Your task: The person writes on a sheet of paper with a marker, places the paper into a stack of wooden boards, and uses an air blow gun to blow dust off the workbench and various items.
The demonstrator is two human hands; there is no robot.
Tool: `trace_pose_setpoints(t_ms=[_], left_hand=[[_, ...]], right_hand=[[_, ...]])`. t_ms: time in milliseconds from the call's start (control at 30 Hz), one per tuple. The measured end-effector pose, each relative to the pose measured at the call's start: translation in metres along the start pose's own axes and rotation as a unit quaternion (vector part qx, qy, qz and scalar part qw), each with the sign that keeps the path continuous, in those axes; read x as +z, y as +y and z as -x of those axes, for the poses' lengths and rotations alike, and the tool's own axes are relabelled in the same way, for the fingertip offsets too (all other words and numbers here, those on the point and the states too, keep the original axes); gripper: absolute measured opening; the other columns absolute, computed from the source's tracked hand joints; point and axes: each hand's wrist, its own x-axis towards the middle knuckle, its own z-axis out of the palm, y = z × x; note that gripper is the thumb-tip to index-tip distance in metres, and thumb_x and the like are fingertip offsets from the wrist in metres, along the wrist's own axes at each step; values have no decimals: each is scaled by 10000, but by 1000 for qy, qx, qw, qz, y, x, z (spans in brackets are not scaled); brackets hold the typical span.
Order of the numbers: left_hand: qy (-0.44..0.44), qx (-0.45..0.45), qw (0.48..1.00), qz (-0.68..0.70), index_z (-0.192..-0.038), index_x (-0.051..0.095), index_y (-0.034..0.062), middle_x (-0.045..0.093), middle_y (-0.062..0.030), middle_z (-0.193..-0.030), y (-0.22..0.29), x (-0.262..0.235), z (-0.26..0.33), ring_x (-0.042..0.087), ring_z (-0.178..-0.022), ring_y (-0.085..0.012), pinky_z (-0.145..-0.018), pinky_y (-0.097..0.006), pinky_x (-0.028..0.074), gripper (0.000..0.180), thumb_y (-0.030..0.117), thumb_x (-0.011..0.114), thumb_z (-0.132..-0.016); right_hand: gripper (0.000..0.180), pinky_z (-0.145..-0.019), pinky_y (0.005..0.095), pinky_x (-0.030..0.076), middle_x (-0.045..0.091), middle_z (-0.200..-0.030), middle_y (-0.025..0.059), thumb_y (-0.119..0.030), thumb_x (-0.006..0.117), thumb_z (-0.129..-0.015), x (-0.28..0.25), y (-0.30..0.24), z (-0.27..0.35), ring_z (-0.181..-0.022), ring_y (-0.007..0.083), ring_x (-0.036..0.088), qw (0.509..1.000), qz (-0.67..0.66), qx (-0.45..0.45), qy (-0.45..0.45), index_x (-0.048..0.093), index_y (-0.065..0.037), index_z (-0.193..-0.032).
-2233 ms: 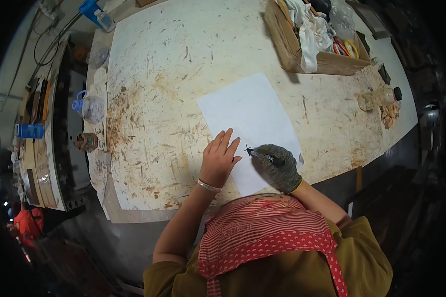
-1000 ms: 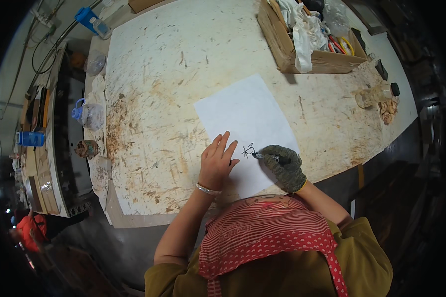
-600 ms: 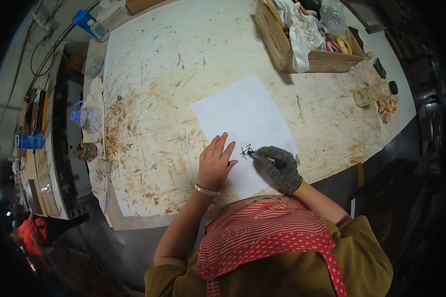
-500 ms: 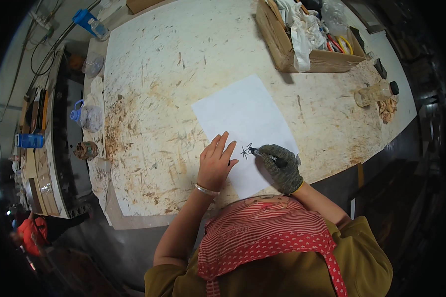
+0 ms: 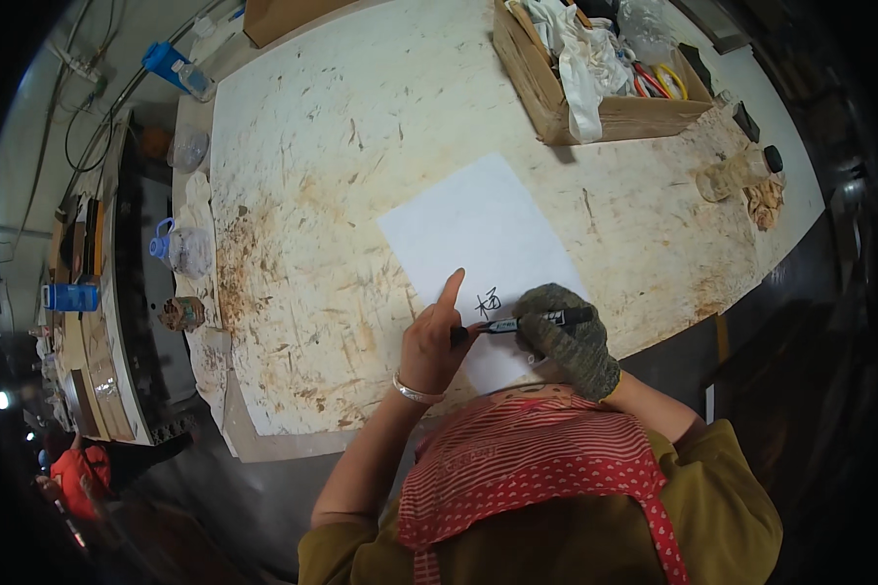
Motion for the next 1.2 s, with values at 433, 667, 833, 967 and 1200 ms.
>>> trace_pose_setpoints(t_ms=[433,667,833,967,1200], left_hand=[[-80,16,984,-159,-1337,355,131,559,-111,-590,11,17,-11,575,-534,-286,-480,-389,447,581,194,610,-819],[-171,32,980,-93,-1316,374,126,580,-160,-605,16,34,-11,577,-560,-341,-515,-439,449,565,155,577,-789],[-190,13,975,-117,-1293,402,158,600,-166,-644,28,45,-15,586,-601,-358,-543,-456,449,552,159,583,-772],[-198,6,977,-73,-1319,360,146,609,-157,-668,56,46,-29,596,-599,-336,-542,-424,464,608,198,626,-775],[-202,-43,958,198,-1420,99,68,553,-169,-1134,56,43,-46,587,-918,-250,-682,-334,500,997,234,755,-689]], right_hand=[[263,-573,208,462,575,-754,10,-262,613,-843,-5,9,-5,-656,66,537,998,-26,56,-33,578,-41,-982],[257,-613,289,507,614,-862,61,-214,644,-782,-20,48,2,-716,139,605,949,248,-196,20,589,-46,-969],[163,-495,226,444,582,-689,35,-235,570,-879,-22,36,13,-586,82,539,988,116,-92,43,565,-80,-928],[203,-462,224,416,584,-668,29,-258,554,-884,-42,17,11,-549,82,526,998,-15,-42,40,576,-57,-866],[146,-409,213,383,509,-602,-28,-260,563,-859,-108,-26,-4,-479,64,466,960,-274,34,48,566,-120,-820]])
